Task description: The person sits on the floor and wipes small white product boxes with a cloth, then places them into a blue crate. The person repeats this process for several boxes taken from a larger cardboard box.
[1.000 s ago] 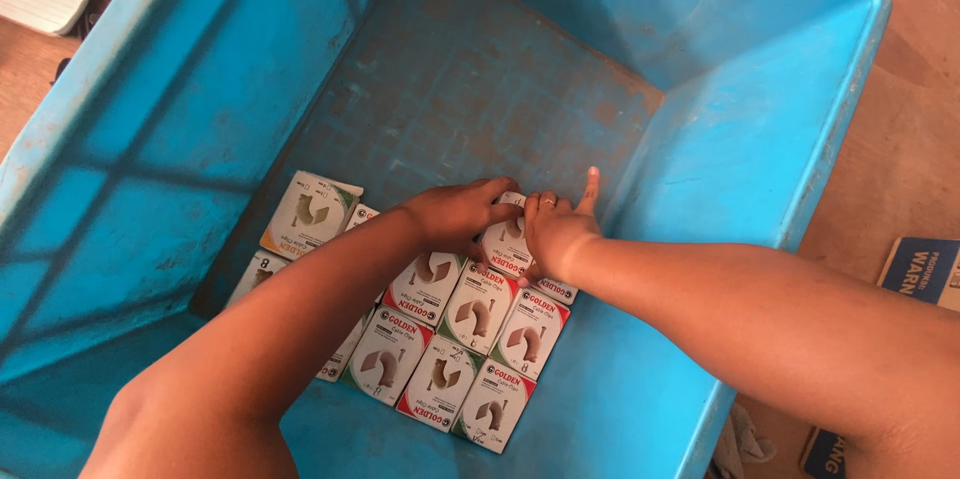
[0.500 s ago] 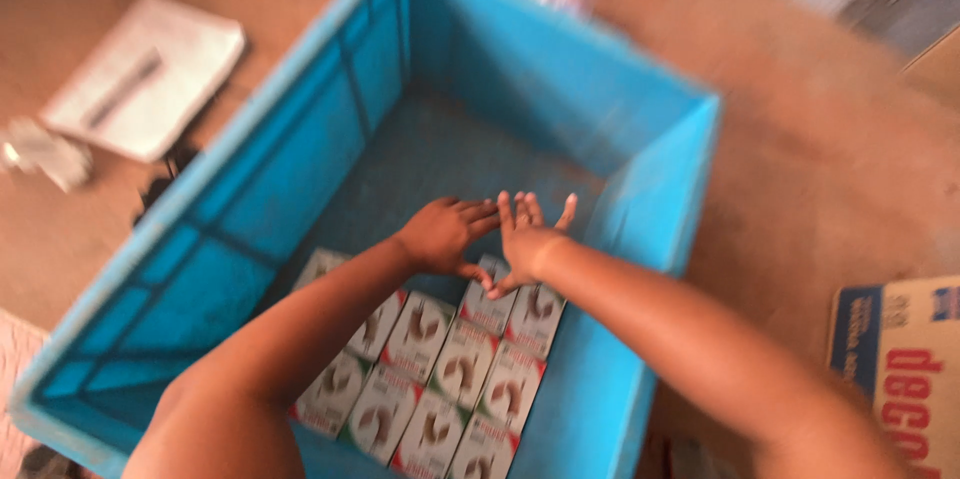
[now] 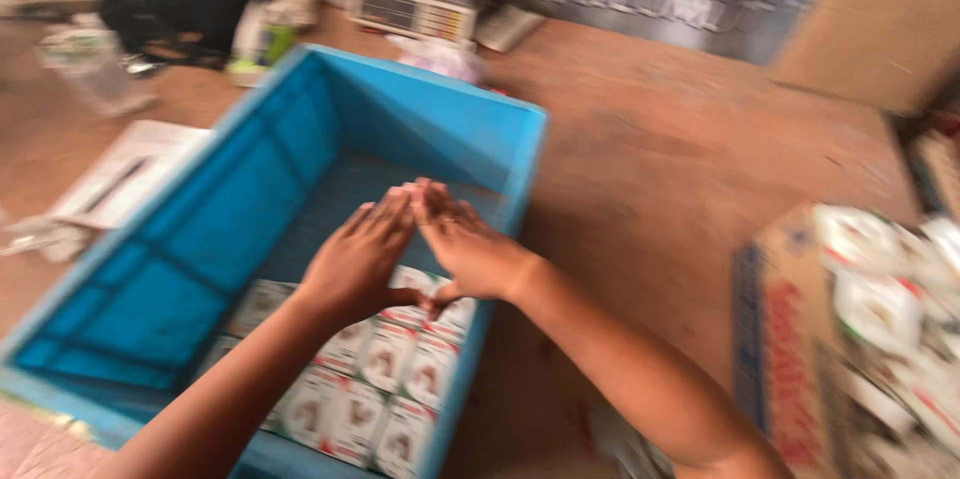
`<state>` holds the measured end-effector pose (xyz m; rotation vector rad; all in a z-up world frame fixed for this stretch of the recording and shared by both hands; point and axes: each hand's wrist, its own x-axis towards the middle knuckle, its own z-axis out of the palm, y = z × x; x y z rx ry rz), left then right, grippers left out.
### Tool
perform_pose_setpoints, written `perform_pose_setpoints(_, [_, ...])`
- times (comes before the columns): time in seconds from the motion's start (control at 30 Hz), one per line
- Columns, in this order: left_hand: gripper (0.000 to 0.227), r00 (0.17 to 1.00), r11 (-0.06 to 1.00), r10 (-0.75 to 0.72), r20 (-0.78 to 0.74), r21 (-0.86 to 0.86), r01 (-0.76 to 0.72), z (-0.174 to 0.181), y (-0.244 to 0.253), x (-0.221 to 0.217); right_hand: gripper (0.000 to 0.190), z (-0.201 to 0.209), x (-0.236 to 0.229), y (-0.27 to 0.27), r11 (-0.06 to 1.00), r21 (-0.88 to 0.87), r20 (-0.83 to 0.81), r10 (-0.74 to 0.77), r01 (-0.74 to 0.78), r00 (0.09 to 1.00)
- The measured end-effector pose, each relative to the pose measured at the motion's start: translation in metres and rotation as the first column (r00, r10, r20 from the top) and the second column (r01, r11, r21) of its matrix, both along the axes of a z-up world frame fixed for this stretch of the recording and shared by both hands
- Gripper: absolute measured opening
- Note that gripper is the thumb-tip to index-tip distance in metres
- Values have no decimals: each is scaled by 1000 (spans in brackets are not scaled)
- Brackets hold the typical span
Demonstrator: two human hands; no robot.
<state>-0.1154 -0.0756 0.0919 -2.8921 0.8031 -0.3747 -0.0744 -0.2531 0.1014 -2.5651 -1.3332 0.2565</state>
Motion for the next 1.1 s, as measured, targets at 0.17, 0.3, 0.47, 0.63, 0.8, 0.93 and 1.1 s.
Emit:
perform_pose_setpoints(0.17, [120, 991, 997, -63, 114, -42, 69, 20, -81, -83, 131, 30, -92, -88, 998, 69, 80, -15, 9, 997])
perform_pose_setpoints(0.3, [130, 977, 977, -165, 138, -110, 181, 7, -147, -146, 132, 1, -157, -159, 989, 144, 48, -28, 21, 998])
perform_pose_setpoints(0.47, [136, 955, 917, -292, -59, -301, 262, -67, -217, -196, 137, -52, -226, -231, 994, 59, 21, -93, 91, 995])
perform_pose_setpoints(0.63, [132, 870, 841, -452, -196, -418, 343, -95, -279, -212, 134, -73, -267, -290, 972, -7, -10, -234, 234, 972])
perform_pose_setpoints(0.8, [127, 816, 765, -566, -119, -445, 466, -91, -333, -188, 125, -43, -279, -342, 916, 38, -172, -388, 400, 905])
perform_pose_setpoints(0.93, [120, 759, 694, -645, -86, -482, 535, -73, -377, -159, 132, -31, -265, -380, 905, 73, 27, -423, 420, 906])
perform_pose_setpoints(1.1, [109, 718, 596, -696, -15, -571, 565, -49, -421, -112, 118, -17, -220, -425, 879, 34, 9, -476, 476, 879])
